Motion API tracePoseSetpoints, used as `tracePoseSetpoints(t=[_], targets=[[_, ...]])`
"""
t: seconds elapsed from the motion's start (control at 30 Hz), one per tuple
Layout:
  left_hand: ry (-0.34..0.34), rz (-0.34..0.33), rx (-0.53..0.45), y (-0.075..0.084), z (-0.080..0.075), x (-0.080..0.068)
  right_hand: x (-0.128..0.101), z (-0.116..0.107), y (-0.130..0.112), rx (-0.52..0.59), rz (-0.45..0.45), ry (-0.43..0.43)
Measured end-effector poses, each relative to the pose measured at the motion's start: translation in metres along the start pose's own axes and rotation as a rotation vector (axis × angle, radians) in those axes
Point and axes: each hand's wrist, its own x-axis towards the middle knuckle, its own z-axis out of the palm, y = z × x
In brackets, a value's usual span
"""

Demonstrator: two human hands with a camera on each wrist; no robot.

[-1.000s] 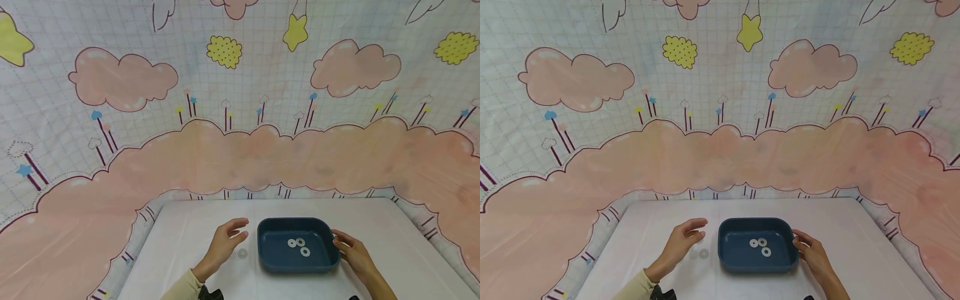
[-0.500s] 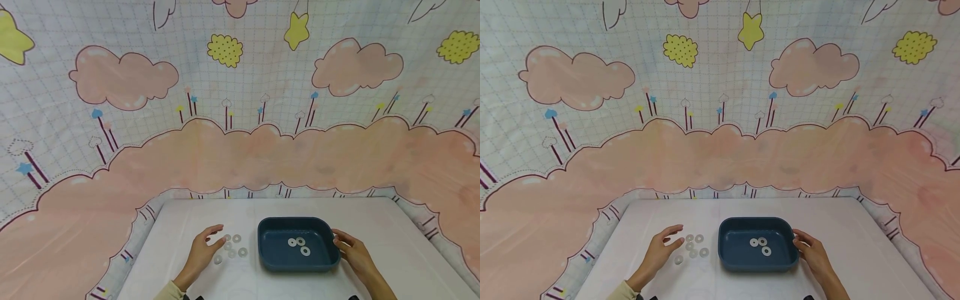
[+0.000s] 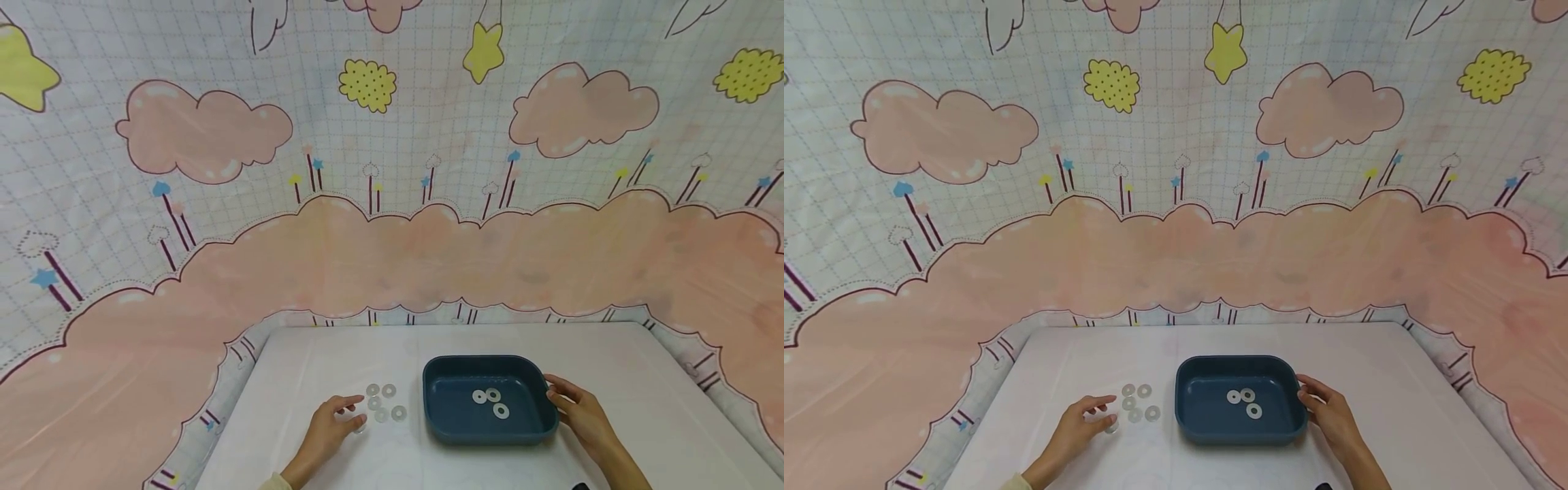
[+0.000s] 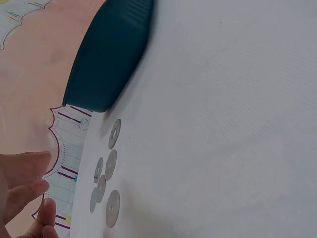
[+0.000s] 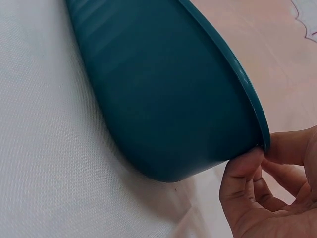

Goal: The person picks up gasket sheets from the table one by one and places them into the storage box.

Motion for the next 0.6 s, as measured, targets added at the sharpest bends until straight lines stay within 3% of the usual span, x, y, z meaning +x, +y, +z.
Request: tracePoseSetpoints(t=[0.4,0.6], targets=[[-0.029,-0.111,0.012,-0.02,-0.001,0.004,0.001,-0.001,0.0,-0.006,0.002,0.003],[-0.033,-0.113,0.006,-0.026,0.001,0.002,0.0,0.0,0.0,-0.008,0.01,0.006]])
